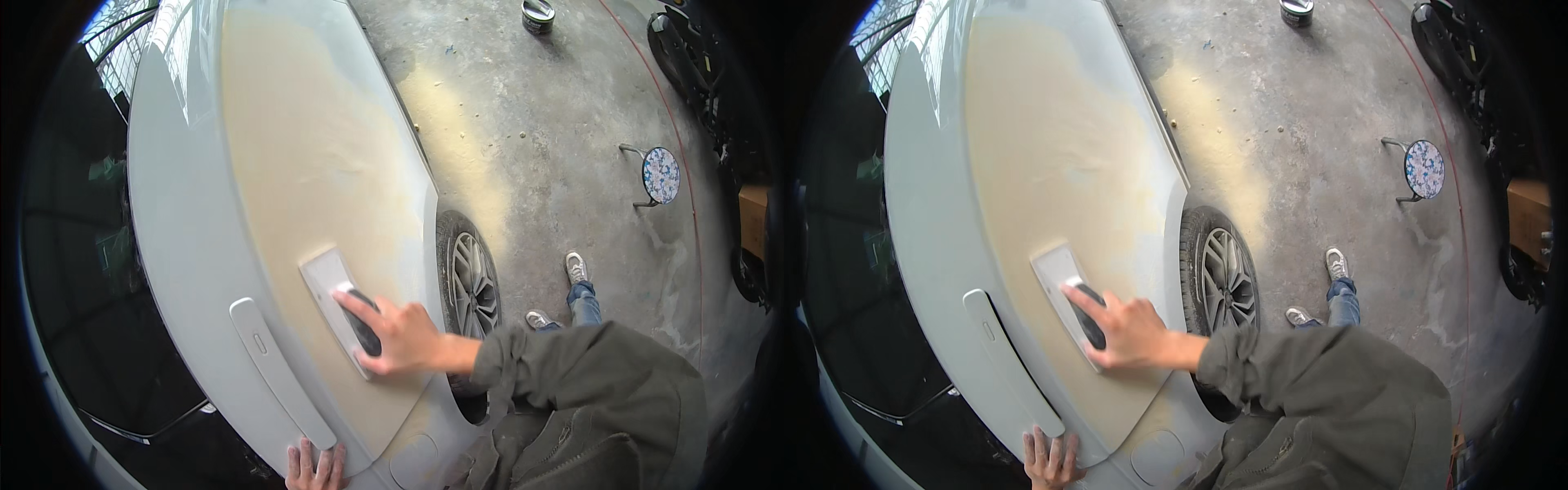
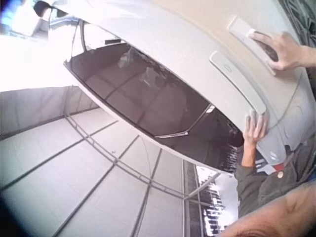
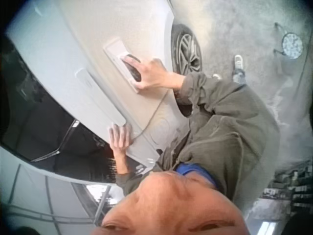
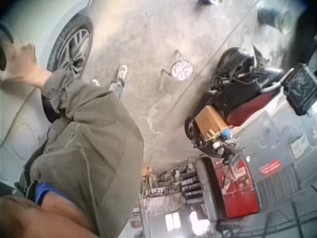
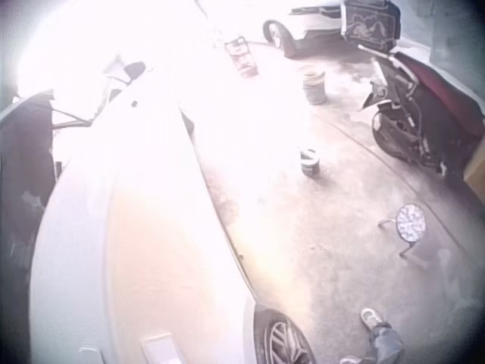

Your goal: The person sands the side panel of a white car using a sanding block. They work on the door area and the rear quarter panel, moving the block in smooth strokes to smooth the surface.

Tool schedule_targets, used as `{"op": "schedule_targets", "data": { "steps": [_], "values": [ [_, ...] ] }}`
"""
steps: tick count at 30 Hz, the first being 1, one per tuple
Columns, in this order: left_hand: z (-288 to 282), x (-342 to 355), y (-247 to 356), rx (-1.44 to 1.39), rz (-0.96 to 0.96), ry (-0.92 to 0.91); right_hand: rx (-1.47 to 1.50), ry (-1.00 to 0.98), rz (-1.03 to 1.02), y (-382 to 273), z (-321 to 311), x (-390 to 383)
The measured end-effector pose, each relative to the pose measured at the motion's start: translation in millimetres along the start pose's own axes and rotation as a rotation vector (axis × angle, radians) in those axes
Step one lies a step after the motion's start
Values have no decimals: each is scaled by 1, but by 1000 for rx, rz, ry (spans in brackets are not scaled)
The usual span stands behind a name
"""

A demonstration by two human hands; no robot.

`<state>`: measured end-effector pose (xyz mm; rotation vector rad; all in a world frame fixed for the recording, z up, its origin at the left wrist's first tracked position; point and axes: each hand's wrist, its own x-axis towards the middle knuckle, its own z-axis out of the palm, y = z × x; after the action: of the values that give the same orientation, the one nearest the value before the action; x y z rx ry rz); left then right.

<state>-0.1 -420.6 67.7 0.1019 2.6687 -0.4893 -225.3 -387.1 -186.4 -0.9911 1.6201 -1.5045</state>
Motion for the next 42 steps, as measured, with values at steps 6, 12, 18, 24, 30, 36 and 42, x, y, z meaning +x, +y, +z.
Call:
{"op": "schedule_targets", "data": {
  "steps": [6,12,18,24,30,36,42],
  "values": [
    [5,13,-9,-26,58,45,64,270,152,82,-105,219],
    [11,-10,-7,22,34,12,84,98,91,36,-24,94],
    [5,-16,-2,-5,46,-23,132,109,161,68,-58,160],
    [18,-11,-17,-43,93,-43,101,273,253,131,-108,234],
    [8,-23,6,-3,4,-78,108,62,98,63,-12,62],
    [18,-2,-10,3,78,-28,191,270,315,178,-116,237],
    [13,-25,4,-17,-17,-52,121,16,133,65,-16,76]
  ]
}}
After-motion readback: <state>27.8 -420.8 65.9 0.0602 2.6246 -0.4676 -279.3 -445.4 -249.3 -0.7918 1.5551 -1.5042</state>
